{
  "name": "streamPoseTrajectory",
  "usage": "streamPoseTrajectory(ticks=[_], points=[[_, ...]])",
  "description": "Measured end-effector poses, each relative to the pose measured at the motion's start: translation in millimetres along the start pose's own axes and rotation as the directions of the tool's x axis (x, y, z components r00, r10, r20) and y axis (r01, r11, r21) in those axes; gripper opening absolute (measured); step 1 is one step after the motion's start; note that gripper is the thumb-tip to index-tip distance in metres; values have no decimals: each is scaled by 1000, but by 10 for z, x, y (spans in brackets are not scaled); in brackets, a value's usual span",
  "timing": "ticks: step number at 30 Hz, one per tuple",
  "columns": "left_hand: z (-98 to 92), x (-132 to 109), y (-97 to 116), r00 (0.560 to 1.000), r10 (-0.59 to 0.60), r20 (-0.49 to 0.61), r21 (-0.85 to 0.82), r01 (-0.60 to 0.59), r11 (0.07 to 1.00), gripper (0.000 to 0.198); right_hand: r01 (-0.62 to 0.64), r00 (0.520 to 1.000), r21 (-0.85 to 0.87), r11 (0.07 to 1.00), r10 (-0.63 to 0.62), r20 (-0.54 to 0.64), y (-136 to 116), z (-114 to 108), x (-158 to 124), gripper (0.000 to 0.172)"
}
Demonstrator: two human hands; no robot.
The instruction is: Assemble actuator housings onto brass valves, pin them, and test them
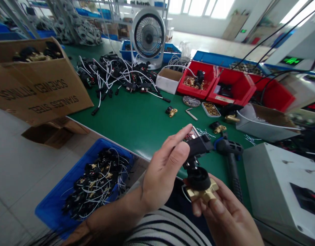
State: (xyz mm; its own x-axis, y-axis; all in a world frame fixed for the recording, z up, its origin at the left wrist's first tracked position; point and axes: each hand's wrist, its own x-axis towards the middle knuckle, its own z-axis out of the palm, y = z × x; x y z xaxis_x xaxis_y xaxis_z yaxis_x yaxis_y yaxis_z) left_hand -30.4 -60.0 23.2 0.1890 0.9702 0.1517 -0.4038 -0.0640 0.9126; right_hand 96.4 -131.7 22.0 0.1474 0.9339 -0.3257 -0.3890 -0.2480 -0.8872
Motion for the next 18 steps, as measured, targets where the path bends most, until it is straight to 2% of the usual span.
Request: streamPoseTrajectory(ticks=[4,7,10,12,15,18], points=[[-4,-35,67,986,141,93,221,-158,962,42,3,1000,15,1000,-3,2,-28,21,1,44],[-9,-59,82,963,230,142,321,-264,909,43,-32,999,25,999,32,26,-48,35,-14,48],[2,-68,61,931,317,183,431,-366,825,45,21,1000,-26,999,-21,-14,-25,41,-9,45],[0,-52,33,916,340,215,485,-402,776,45,51,999,-78,996,-52,-1,3,23,20,45],[-39,-5,-22,909,311,278,516,-414,750,48,53,997,-98,994,-48,56,10,-26,106,43],[-90,23,-83,889,289,356,577,-452,680,74,52,998,-60,997,-50,30,-46,-52,197,38]])
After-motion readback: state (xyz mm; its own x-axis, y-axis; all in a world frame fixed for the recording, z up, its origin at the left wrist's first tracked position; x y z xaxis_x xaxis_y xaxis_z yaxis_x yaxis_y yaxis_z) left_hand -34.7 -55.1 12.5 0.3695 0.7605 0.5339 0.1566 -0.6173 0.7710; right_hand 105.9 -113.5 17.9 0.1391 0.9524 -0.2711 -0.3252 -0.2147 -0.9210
